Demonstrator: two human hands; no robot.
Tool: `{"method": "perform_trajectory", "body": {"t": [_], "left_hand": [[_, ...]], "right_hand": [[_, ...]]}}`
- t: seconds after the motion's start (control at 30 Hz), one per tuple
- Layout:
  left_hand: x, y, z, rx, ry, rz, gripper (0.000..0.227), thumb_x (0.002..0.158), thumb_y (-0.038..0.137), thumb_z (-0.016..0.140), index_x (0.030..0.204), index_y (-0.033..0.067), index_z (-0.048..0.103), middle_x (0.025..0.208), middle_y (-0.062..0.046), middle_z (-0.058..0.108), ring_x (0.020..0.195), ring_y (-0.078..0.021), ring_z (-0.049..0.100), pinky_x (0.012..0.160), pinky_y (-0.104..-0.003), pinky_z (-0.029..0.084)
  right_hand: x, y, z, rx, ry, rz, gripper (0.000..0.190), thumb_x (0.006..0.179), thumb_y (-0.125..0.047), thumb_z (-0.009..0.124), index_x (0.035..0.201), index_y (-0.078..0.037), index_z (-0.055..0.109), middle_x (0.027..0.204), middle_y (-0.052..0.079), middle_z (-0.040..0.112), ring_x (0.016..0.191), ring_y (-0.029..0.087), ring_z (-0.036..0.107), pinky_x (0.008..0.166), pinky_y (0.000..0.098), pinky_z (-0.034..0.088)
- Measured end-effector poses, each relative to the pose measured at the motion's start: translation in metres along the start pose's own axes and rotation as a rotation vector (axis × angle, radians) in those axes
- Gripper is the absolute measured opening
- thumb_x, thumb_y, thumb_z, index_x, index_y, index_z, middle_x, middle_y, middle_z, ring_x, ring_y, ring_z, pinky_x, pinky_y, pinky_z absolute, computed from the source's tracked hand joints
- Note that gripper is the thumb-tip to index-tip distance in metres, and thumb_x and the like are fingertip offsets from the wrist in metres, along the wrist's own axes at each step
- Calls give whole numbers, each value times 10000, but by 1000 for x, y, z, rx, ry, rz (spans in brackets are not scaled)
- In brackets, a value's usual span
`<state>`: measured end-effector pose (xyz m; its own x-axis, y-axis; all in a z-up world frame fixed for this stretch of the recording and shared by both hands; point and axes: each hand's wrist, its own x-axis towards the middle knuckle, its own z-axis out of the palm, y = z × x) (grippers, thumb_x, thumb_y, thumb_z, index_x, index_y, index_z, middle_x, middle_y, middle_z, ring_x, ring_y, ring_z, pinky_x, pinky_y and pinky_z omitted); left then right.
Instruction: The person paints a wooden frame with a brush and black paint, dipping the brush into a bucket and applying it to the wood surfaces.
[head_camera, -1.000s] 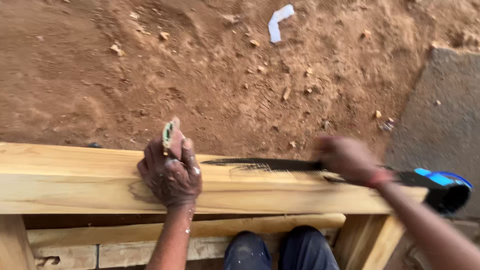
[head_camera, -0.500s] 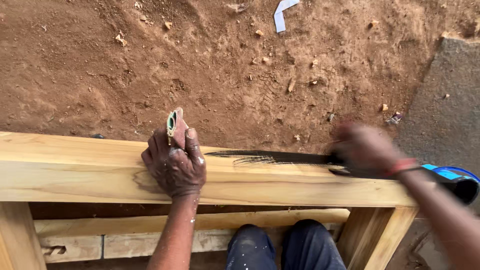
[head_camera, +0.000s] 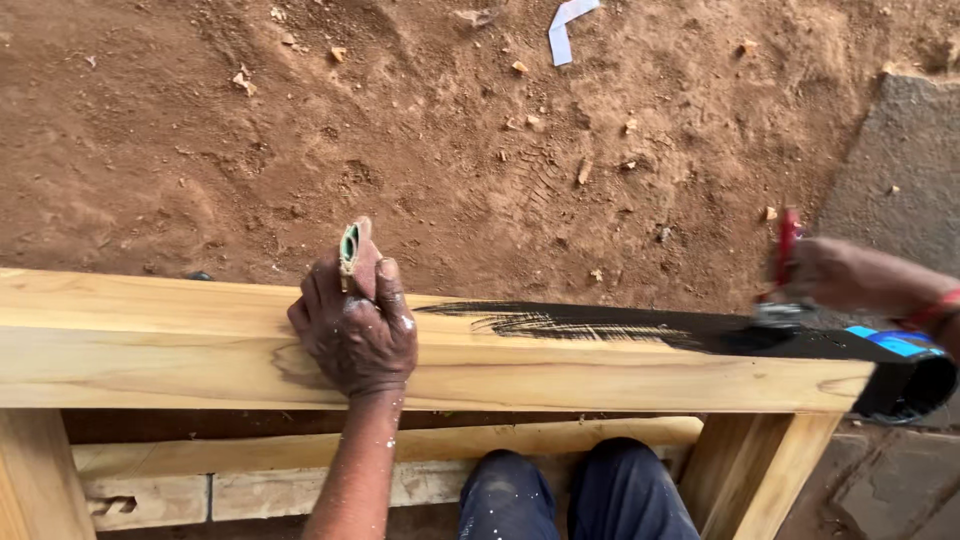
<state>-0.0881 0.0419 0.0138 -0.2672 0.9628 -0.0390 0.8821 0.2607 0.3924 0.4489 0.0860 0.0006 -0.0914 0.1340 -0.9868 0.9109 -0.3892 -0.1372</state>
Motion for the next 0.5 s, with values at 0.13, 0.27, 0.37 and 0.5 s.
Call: {"method": "perform_trajectory", "body": {"t": [0.13,0.27,0.37,0.5], "left_hand": [[-2,-4,1,83,-1,24,410,1081,422,503,1352,144,633,1234,-88,624,1134,-321,587,908,-488,405],[5,-1,1,75,-27,-25,418,1068,422,505,1364,157,634,1166,-96,613,1094,-323,584,902,-486,409],[-3,-2,-2,54,-36,-15,425,1085,407,495,1405,161,629,1176,-92,613,1093,-319,580,900,-484,407],[-3,-4,2,54,-5,6,421,1100,431,491,1408,167,605,1198,-78,616,1131,-310,581,908,-482,402]], "right_hand": [[6,-106,31,-151,48,-57,273,931,-349,739,978,-87,679,957,81,689,890,215,720,832,427,624],[33,-273,92,409,-17,-687,221,990,-191,651,941,-66,475,799,30,519,719,177,581,697,374,609],[38,-291,89,610,90,-816,162,954,-148,690,1032,-83,564,894,10,576,840,138,571,723,371,517],[18,-199,81,564,-74,-533,155,975,-197,626,985,-89,515,905,-5,568,888,126,613,789,340,562]]}}
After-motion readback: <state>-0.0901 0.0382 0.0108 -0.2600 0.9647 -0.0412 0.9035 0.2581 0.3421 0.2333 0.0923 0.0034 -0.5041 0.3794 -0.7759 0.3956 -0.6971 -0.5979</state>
